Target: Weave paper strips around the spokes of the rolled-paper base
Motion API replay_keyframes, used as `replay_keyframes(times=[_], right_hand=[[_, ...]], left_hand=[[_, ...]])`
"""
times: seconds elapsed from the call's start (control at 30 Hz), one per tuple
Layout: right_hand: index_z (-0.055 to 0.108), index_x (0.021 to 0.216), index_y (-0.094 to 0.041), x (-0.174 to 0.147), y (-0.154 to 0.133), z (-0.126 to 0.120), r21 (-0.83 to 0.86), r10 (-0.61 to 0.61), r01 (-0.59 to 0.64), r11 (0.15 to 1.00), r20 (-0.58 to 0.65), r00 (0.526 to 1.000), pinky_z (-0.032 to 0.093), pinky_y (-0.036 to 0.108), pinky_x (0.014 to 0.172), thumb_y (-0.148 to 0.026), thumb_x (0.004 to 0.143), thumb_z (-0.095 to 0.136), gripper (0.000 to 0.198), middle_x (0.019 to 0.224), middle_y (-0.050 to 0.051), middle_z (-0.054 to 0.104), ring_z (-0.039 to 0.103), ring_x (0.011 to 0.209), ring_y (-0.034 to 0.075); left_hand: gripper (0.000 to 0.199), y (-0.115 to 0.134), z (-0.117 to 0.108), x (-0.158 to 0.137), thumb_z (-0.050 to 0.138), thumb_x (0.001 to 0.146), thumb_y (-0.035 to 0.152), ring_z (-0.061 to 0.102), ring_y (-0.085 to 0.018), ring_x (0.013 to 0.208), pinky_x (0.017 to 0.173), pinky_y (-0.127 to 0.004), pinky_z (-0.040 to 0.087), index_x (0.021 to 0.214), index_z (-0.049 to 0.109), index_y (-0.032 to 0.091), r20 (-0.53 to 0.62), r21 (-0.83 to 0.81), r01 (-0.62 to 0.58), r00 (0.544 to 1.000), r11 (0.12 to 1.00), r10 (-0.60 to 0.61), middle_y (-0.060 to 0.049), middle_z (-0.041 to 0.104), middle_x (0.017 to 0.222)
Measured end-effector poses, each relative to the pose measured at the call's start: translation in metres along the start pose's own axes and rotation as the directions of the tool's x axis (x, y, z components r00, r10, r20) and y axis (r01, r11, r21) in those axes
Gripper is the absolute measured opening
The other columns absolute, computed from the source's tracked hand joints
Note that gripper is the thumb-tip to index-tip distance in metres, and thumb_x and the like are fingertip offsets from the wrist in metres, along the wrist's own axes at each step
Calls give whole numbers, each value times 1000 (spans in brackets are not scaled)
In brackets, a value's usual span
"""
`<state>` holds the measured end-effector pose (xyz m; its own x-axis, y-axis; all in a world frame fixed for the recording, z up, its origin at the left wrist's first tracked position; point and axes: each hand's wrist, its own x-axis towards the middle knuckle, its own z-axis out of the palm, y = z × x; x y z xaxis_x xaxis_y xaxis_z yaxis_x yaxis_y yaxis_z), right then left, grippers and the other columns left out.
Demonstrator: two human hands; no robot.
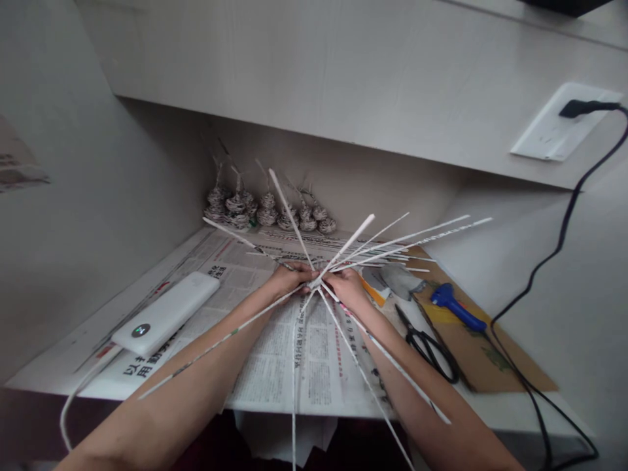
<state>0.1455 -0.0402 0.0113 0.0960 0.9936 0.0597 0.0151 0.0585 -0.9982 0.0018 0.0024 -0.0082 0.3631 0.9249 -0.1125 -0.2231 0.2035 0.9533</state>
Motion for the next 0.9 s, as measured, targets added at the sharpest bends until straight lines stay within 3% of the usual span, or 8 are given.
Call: replay_keyframes(times=[0.2, 0.33, 0.43, 0.53, 0.63, 0.77, 0.9], right_hand=[[67, 66, -16, 1, 1, -5, 28, 74, -77, 997, 98, 992, 43, 22, 43, -43, 59, 77, 30, 54, -1, 65, 54, 44, 11], [67, 64, -15, 1, 4, -4, 41, 102, -104, 994, 36, 994, 39, 21, 38, -44, 59, 76, 31, 51, 0, 64, 52, 41, 11], [66, 64, -16, 0, 7, 0, 65, 123, -120, 991, -49, 991, 36, 22, 36, -44, 63, 72, 29, 52, 0, 63, 53, 41, 13], [65, 68, -18, -1, 7, 2, 17, 30, -28, 999, -143, 989, 40, 24, 40, -43, 65, 71, 25, 56, -1, 66, 57, 46, 15], [67, 68, -19, -1, 7, 2, -60, -100, 93, 994, -121, 988, 48, 26, 54, -39, 64, 72, 22, 63, 1, 70, 63, 58, 17], [68, 66, -18, -1, 7, 3, -60, -63, 58, 997, -93, 994, 49, 27, 58, -37, 62, 72, 20, 63, 1, 70, 61, 56, 16], [72, 71, -18, -1, 8, 3, -134, -134, 122, 983, -90, 987, 50, 28, 65, -33, 63, 71, 17, 68, 2, 72, 64, 63, 17]], left_hand=[[30, 5, 0, -4, 85, 50, 33, 49, -8, 45, 43, -19, 39, 60, 64, 14, -23, 41, 7, 1000, 999, -6, 0, 60, 54], [33, 6, -3, -3, 81, 54, 41, 46, -9, 41, 42, -21, 36, 63, 65, 14, 53, 118, -83, 996, 990, 77, 0, 59, 51], [33, 5, -4, -1, 80, 56, 42, 46, -9, 44, 43, -20, 36, 64, 65, 14, 48, 184, -169, 986, 968, 163, 0, 60, 54], [30, 5, -3, 1, 79, 57, 41, 45, -9, 45, 43, -20, 36, 64, 66, 15, -16, 240, -210, 975, 948, 221, 1, 59, 54], [26, 7, -2, 0, 79, 57, 37, 45, -9, 44, 43, -21, 37, 60, 64, 16, -83, 220, -213, 968, 952, 236, 2, 56, 52], [20, 11, -3, -1, 77, 58, 33, 46, -10, 44, 43, -21, 37, 59, 66, 16, -130, 225, -188, 966, 956, 221, 1, 58, 52], [14, 12, -4, -1, 76, 57, 28, 47, -10, 44, 44, -21, 35, 58, 68, 16, -164, 253, -189, 958, 949, 234, 1, 60, 51]])
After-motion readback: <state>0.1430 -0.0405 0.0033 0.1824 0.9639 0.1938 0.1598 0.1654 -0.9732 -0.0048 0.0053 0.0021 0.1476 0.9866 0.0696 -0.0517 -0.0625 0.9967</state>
